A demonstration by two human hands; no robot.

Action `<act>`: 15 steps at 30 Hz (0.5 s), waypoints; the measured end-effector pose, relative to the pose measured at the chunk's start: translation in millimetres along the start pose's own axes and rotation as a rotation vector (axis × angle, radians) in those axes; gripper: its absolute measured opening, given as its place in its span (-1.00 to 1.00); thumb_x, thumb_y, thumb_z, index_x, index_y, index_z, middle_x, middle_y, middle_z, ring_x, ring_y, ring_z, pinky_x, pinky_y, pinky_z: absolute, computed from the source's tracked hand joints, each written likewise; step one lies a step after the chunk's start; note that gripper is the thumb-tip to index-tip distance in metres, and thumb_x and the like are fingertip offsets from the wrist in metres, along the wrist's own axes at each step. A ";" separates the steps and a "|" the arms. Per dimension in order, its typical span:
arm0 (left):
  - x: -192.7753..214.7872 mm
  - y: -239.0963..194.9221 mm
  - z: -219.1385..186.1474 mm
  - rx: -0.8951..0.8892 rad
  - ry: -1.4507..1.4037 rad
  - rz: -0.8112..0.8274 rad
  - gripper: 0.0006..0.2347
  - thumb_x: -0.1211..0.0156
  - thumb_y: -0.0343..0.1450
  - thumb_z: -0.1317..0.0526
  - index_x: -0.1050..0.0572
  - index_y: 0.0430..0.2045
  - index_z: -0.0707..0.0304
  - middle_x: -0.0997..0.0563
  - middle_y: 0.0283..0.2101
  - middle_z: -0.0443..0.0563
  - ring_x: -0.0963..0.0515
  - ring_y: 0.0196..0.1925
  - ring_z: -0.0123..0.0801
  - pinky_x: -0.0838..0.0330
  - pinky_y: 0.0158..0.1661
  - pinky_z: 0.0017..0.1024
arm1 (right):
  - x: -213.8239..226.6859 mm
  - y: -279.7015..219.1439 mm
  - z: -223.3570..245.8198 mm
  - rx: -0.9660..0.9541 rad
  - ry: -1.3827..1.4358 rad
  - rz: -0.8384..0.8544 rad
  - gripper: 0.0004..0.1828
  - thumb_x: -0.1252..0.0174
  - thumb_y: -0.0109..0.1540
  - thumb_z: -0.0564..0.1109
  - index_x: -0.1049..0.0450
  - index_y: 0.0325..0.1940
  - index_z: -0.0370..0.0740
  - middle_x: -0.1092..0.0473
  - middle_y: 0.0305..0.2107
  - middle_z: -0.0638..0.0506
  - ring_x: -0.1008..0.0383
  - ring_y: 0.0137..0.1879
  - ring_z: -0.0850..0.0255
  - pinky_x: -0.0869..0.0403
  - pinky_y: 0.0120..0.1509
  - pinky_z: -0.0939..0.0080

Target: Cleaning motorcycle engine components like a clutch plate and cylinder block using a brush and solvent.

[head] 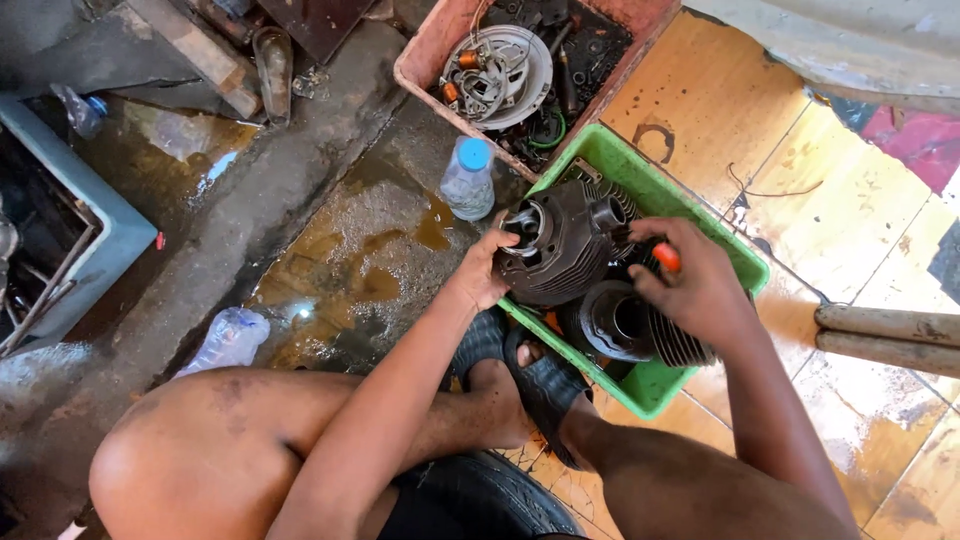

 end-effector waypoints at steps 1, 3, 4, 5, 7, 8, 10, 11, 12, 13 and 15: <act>-5.3 -9.5 -5.5 -0.003 -0.002 -0.002 -0.46 -0.39 0.23 0.30 -0.45 0.16 0.39 -0.52 0.13 0.55 -0.62 0.06 0.32 -0.53 -0.03 0.26 | -2.2 4.3 1.2 0.002 0.001 0.003 -0.48 -0.30 0.16 -0.30 -0.42 0.21 -0.28 -0.43 0.01 -0.26 -0.49 0.14 -0.24 -0.56 -0.10 -0.07; -53.2 -40.0 -32.8 -0.279 0.380 0.394 -0.33 -0.26 0.37 0.23 -0.12 0.43 0.14 -0.28 0.33 0.44 -0.39 0.32 0.28 -0.48 0.19 0.14 | -16.4 7.1 -22.6 -0.317 0.542 0.023 -0.63 0.18 0.39 -0.16 -0.44 0.01 -0.52 -0.20 -0.72 -0.06 -0.01 -0.72 0.36 -0.06 -0.72 0.39; -60.0 -50.9 -31.0 -0.278 0.381 0.390 -0.33 -0.26 0.37 0.23 -0.12 0.43 0.14 -0.28 0.33 0.44 -0.39 0.32 0.28 -0.48 0.19 0.14 | -22.4 13.4 -20.9 -0.318 0.544 0.026 -0.63 0.18 0.39 -0.16 -0.44 0.01 -0.52 -0.20 -0.72 -0.06 -0.01 -0.72 0.36 -0.06 -0.72 0.39; -65.2 -61.2 -36.1 -0.358 0.426 0.335 -0.36 -0.27 0.32 0.25 -0.21 0.38 0.16 -0.32 0.28 0.40 -0.39 0.29 0.17 -0.51 0.15 0.05 | -29.7 17.0 -27.0 -0.404 0.434 0.049 -0.60 0.02 0.37 0.03 -0.46 -0.16 -0.43 -0.18 -0.80 -0.04 -0.05 -0.78 0.29 -0.06 -0.74 0.30; -72.7 -76.2 -41.1 -0.438 0.474 0.278 -0.38 -0.27 0.28 0.27 -0.30 0.32 0.18 -0.36 0.23 0.35 -0.40 0.26 0.07 -0.53 0.12 -0.04 | -43.3 25.5 -47.3 -0.487 0.325 0.072 -0.47 -0.16 0.36 0.22 -0.48 -0.34 -0.35 -0.16 -0.89 -0.01 -0.08 -0.84 0.22 -0.06 -0.76 0.21; -73.4 -79.9 -40.6 -0.437 0.532 0.255 -0.36 -0.30 0.26 0.27 -0.29 0.32 0.17 -0.33 0.23 0.34 -0.39 0.26 0.09 -0.52 0.13 -0.02 | -48.8 30.7 -62.1 -0.487 0.290 0.053 -0.48 -0.20 0.33 0.19 -0.45 -0.40 -0.35 -0.15 -0.85 -0.03 -0.08 -0.81 0.24 -0.05 -0.73 0.22; -74.4 -88.8 -37.5 -0.429 0.589 0.226 -0.34 -0.33 0.24 0.26 -0.29 0.31 0.15 -0.29 0.23 0.33 -0.37 0.26 0.11 -0.50 0.14 0.01 | -65.6 31.5 -88.5 -0.494 0.257 0.040 -0.48 -0.25 0.31 0.16 -0.42 -0.46 -0.34 -0.15 -0.82 -0.04 -0.09 -0.78 0.26 -0.04 -0.70 0.23; -79.9 -91.2 -36.9 -0.424 0.652 0.233 -0.34 -0.33 0.25 0.26 -0.27 0.33 0.14 -0.30 0.22 0.30 -0.34 0.28 0.07 -0.47 0.17 0.00 | -72.3 31.1 -100.9 -0.509 0.223 0.024 -0.45 -0.23 0.35 0.14 -0.42 -0.41 -0.44 -0.16 -0.77 -0.11 -0.13 -0.71 0.18 -0.10 -0.65 0.18; -85.4 -93.5 -36.3 -0.419 0.715 0.239 -0.34 -0.34 0.27 0.26 -0.24 0.34 0.12 -0.31 0.22 0.27 -0.32 0.30 0.03 -0.43 0.19 0.00 | -78.9 30.8 -113.1 -0.524 0.190 0.007 -0.42 -0.21 0.39 0.12 -0.42 -0.37 -0.54 -0.17 -0.72 -0.18 -0.17 -0.64 0.11 -0.16 -0.59 0.13; -87.0 -96.3 -40.0 -0.419 0.714 0.240 -0.34 -0.34 0.27 0.26 -0.24 0.34 0.12 -0.31 0.22 0.27 -0.32 0.30 0.03 -0.43 0.19 0.00 | -81.9 28.5 -119.2 -0.525 0.189 0.007 -0.42 -0.21 0.39 0.12 -0.42 -0.37 -0.54 -0.17 -0.72 -0.18 -0.17 -0.64 0.11 -0.16 -0.59 0.13; -95.7 -100.5 -42.1 -0.412 0.878 0.285 -0.39 -0.28 0.38 0.21 -0.17 0.35 0.18 -0.28 0.25 0.38 -0.29 0.35 0.27 -0.33 0.24 0.22 | -88.1 22.7 -135.0 -0.562 0.247 -0.002 -0.43 -0.17 0.39 0.12 -0.44 -0.36 -0.53 -0.17 -0.76 -0.17 -0.19 -0.69 0.14 -0.16 -0.61 0.20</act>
Point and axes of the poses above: each hand's wrist, its own y-axis towards the middle knuckle, its own x-axis out of the back of the hand, z = x × y, the point moved 9 cm from there along y, towards the middle knuckle
